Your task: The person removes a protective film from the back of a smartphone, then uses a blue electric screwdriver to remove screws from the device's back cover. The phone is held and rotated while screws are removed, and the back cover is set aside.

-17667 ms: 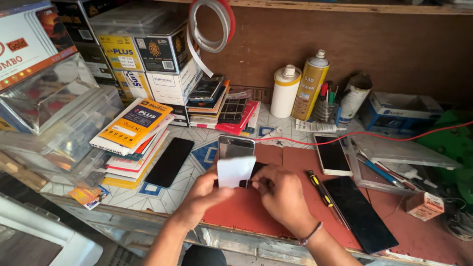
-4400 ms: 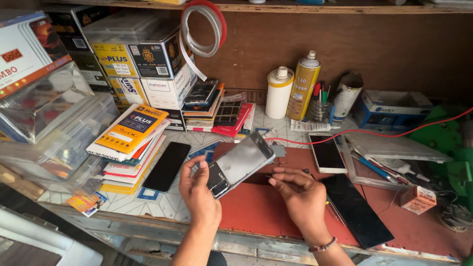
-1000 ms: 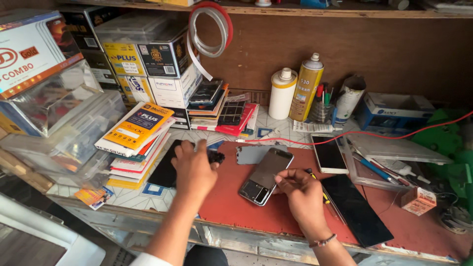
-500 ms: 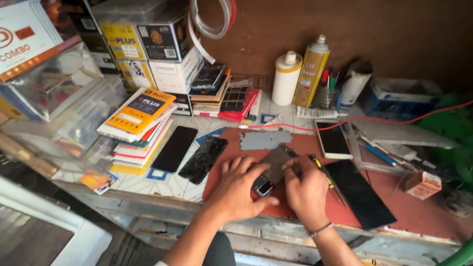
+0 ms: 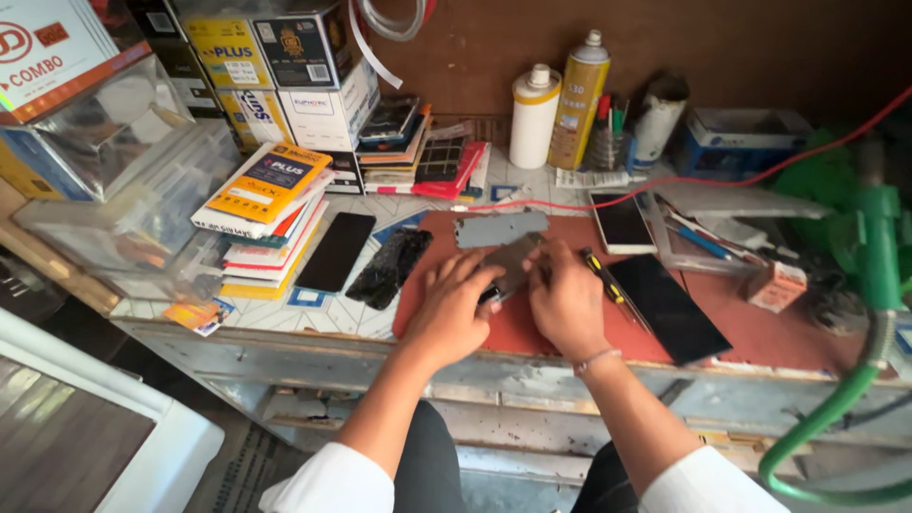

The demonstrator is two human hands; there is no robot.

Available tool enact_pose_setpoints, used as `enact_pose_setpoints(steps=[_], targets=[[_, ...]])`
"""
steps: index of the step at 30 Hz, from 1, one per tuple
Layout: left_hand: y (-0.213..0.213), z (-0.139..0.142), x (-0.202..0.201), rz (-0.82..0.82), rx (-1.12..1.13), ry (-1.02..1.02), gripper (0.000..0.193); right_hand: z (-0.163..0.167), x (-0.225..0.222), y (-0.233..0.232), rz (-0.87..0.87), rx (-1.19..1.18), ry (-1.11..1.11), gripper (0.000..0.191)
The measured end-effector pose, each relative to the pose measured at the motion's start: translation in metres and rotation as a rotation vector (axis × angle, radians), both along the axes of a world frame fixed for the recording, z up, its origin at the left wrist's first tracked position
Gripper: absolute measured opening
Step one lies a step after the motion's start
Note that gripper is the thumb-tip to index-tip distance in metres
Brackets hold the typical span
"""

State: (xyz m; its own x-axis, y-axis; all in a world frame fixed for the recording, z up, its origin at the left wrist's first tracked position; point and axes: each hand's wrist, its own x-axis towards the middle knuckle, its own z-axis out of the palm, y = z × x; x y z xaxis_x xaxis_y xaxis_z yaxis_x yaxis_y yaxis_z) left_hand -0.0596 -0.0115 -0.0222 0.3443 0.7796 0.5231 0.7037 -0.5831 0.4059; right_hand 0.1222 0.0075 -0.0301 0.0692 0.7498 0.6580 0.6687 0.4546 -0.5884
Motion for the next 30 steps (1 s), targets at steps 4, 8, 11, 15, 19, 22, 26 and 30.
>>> enact_pose_setpoints(steps=[4, 8, 11, 15, 19, 22, 26, 30], targets=[[-0.007, 0.001, 0.002, 0.007, 0.026, -0.026, 0.043, -0.008, 0.003, 0.007, 0.036, -0.004, -0.034, 0.016], [-0.025, 0.004, 0.001, -0.071, 0.153, 0.057, 0.056, -0.012, 0.005, 0.01, 0.02, -0.017, -0.046, 0.016], [-0.038, 0.003, 0.002, -0.176, 0.258, 0.172, 0.071, -0.011, 0.008, 0.009, 0.017, -0.082, 0.017, 0.014], [-0.052, -0.007, 0.003, -0.22, 0.337, 0.263, 0.072, -0.008, 0.008, 0.008, 0.022, -0.167, 0.077, 0.013], [-0.058, -0.016, 0.01, -0.109, 0.361, 0.443, 0.064, -0.006, 0.006, 0.007, 0.021, -0.194, 0.09, 0.013], [-0.061, -0.019, 0.017, -0.065, 0.361, 0.424, 0.061, -0.005, 0.007, 0.005, 0.038, -0.144, 0.09, 0.013], [-0.064, -0.018, 0.025, -0.028, 0.35, 0.433, 0.058, -0.004, 0.004, 0.002, 0.019, -0.087, 0.034, 0.013], [-0.068, -0.019, 0.027, -0.008, 0.415, 0.373, 0.061, -0.001, 0.002, -0.001, 0.001, -0.078, -0.018, 0.012]])
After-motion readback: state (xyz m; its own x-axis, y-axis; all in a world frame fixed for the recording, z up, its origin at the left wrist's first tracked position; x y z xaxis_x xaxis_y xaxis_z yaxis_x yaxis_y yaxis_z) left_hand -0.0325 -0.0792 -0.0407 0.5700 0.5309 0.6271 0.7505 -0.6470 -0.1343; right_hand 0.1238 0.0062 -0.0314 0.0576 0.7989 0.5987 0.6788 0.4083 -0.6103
